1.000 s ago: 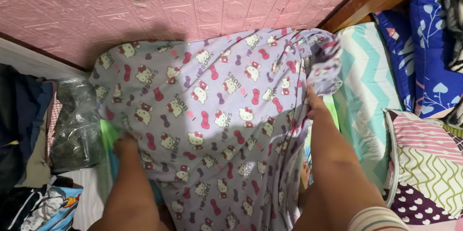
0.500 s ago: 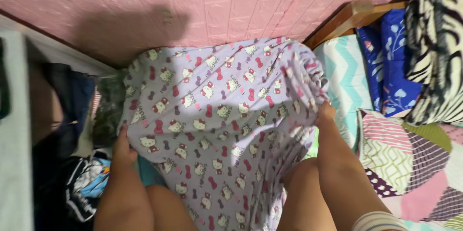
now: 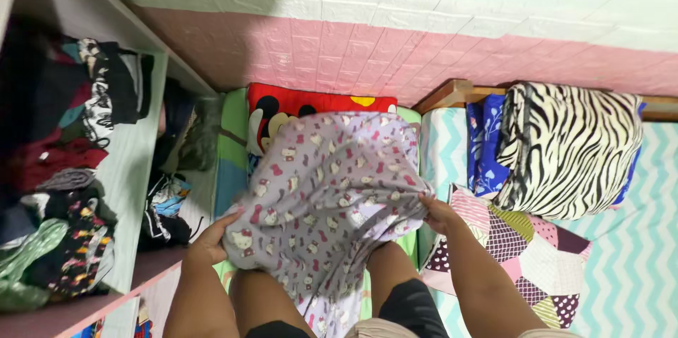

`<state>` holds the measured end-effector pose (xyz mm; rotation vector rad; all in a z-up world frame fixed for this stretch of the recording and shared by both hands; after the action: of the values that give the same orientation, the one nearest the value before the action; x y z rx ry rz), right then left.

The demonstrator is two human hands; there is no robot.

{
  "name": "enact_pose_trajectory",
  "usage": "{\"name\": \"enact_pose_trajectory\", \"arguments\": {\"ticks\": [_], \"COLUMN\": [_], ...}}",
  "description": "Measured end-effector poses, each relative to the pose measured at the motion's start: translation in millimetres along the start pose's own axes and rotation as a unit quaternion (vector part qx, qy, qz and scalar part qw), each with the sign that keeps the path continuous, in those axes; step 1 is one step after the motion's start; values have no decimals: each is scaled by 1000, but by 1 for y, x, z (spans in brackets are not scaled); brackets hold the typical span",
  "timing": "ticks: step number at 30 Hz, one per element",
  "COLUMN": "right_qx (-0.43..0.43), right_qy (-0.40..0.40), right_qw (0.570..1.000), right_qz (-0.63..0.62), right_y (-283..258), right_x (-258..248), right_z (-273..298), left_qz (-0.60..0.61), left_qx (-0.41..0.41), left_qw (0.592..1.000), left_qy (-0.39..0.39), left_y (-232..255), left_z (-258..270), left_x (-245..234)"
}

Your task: The person unfolds a purple patterned sheet and spreads it over a mattress. Then, the person unfolds a zebra-patterned sheet and spreads it over a second mattress. The person smooths both sheets by hand.

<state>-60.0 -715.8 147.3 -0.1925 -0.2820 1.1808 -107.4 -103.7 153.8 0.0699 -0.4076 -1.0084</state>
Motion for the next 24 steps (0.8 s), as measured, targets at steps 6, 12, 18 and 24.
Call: {"name": "enact_pose_trajectory", "arguments": {"ticks": [6, 12, 18, 24], "right_qx": [-86, -270, -227, -174], "right_qy": [122, 292, 351, 408], "right_qw": [988, 915, 893, 896], "right_qz": [-47, 70, -166, -36], "right_y": [5, 28, 135, 170], "right_x": [-49, -89, -108, -140], "right_z": [49, 107, 182, 230], "left_qz": [122, -350, -296, -320], "left_qx": [264, 460, 198, 211], "left_qw": [956, 805, 919, 906], "left_qy": [22, 135, 170, 179], "left_y": [42, 110, 55, 14], "left_z": [32, 69, 74, 117], "left_x": [-36, -94, -143, -148]}}
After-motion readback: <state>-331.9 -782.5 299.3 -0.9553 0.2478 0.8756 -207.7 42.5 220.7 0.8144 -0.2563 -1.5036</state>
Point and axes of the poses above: each hand's wrist, its own z-axis away from the middle knuckle, its own x-axis out of the palm, y = z × x, the point moved 8 cm from there along -z, towards the middle knuckle, and after that the axes turned 8 degrees about x, right-handed, at the moved point
